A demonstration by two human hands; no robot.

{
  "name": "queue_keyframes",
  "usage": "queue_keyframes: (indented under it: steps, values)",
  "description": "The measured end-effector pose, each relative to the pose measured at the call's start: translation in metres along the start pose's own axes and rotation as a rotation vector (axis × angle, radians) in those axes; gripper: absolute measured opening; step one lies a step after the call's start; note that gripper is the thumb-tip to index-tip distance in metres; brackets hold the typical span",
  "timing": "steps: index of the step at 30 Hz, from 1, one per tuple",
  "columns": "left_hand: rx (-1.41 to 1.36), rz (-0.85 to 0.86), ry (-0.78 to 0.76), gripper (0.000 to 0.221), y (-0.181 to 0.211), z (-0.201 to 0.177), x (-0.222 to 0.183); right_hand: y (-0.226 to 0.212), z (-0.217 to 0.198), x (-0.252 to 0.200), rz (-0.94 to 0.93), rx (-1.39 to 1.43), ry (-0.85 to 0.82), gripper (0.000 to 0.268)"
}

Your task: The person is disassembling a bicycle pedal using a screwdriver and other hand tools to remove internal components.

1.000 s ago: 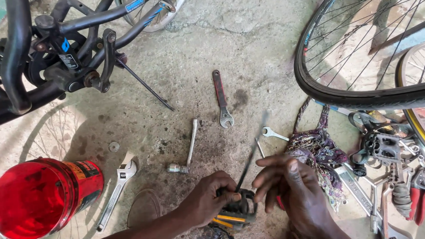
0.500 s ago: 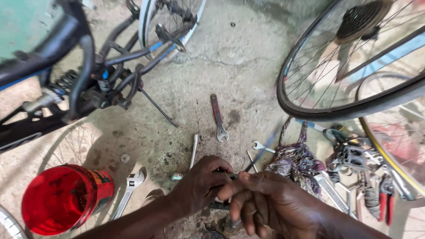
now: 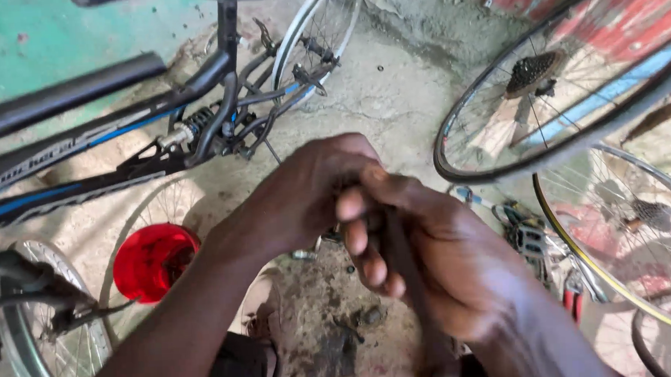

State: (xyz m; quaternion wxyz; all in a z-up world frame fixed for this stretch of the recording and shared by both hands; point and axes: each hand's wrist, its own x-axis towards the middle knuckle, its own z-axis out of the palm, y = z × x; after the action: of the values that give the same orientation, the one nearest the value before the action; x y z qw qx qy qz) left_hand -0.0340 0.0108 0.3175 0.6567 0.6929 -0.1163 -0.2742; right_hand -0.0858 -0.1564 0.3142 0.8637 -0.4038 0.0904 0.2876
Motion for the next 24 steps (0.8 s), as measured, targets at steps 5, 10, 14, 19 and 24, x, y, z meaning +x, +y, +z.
queue_keyframes:
  steps: [5,10,14,19,24]
  values:
    - [-0.034,0.168,0.133,0.018,-0.063,0.003,-0.001,0.022,-0.013,-0.001,-0.026,-0.092,-0.030,0.031]
    - [0.652,0.391,0.156,0.012,-0.093,-0.013,0.012,0.024,-0.022,-0.004,0.025,-0.130,-0.144,0.029]
    - [0.593,0.294,0.161,0.011,-0.081,-0.015,0.019,0.017,-0.031,-0.005,-0.037,-0.292,-0.233,0.029]
    - [0.472,0.311,0.110,0.017,-0.086,-0.019,0.022,0.002,-0.045,-0.012,-0.063,-0.346,-0.488,0.021]
    - [-0.006,0.093,0.009,0.021,-0.111,-0.009,0.031,0.005,-0.052,-0.011,-0.251,-0.546,-0.306,0.020]
